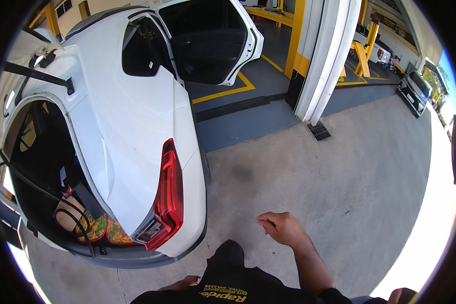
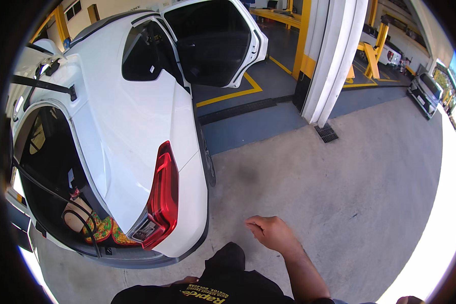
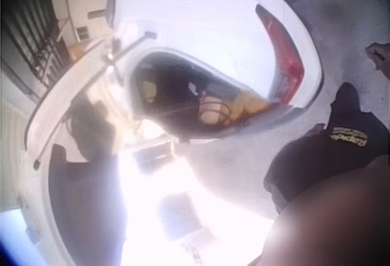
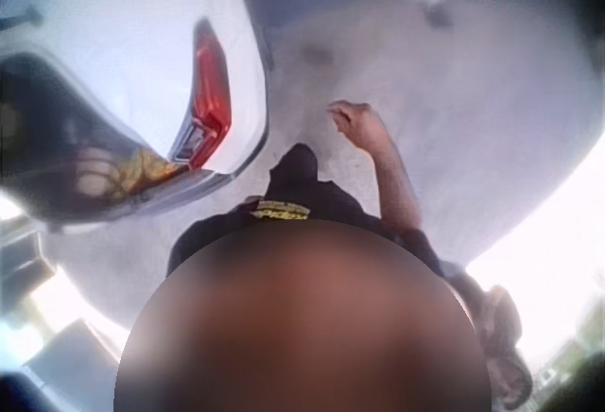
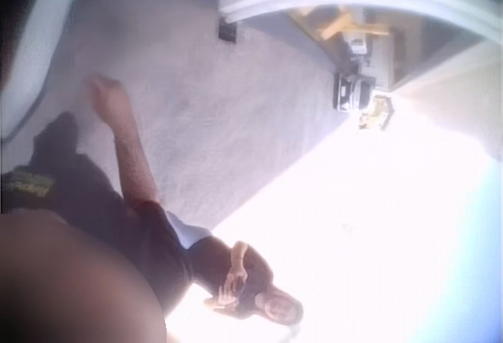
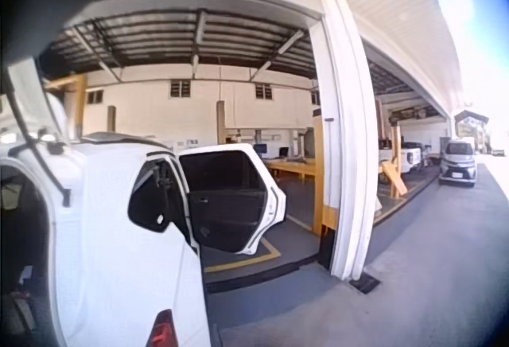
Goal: The person removes a black plastic trim panel from the trunk lid of a white car, retrieves a screwdriver from a tool chest, and uses it to adjust fasteners inside the trunk lid. The person then wipes the area with a cloth and reinstalls the trim panel.
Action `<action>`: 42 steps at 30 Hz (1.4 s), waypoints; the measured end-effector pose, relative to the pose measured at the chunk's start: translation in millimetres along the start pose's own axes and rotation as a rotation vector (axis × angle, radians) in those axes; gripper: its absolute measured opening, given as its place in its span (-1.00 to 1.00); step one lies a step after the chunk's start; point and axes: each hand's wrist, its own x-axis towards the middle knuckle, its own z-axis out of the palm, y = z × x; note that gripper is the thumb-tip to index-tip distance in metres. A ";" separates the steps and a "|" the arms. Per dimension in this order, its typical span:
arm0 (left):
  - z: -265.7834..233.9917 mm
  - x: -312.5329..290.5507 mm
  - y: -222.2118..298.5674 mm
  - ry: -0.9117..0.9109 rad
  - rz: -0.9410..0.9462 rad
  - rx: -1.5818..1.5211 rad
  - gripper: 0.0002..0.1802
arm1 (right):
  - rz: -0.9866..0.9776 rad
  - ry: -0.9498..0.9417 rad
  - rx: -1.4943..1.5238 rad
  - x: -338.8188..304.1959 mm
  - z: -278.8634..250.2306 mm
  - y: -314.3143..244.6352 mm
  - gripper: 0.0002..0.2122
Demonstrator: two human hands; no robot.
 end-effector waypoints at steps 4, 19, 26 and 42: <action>-103.2 45.3 95.9 -0.035 -0.129 -0.313 -0.50 | 0.086 -0.085 -0.033 104.1 -49.7 118.7 -0.78; -910.6 188.6 616.8 0.867 0.326 -0.624 -0.41 | 0.308 0.179 -0.156 489.7 -445.2 539.0 -0.77; -1112.4 149.8 1002.9 -0.025 1.075 -1.600 -0.21 | -0.231 0.168 -0.019 814.7 -524.4 664.0 -0.66; -1661.8 180.8 1192.4 0.689 0.953 -1.079 -0.72 | 0.485 -0.522 0.163 1447.9 -596.4 1144.7 -0.66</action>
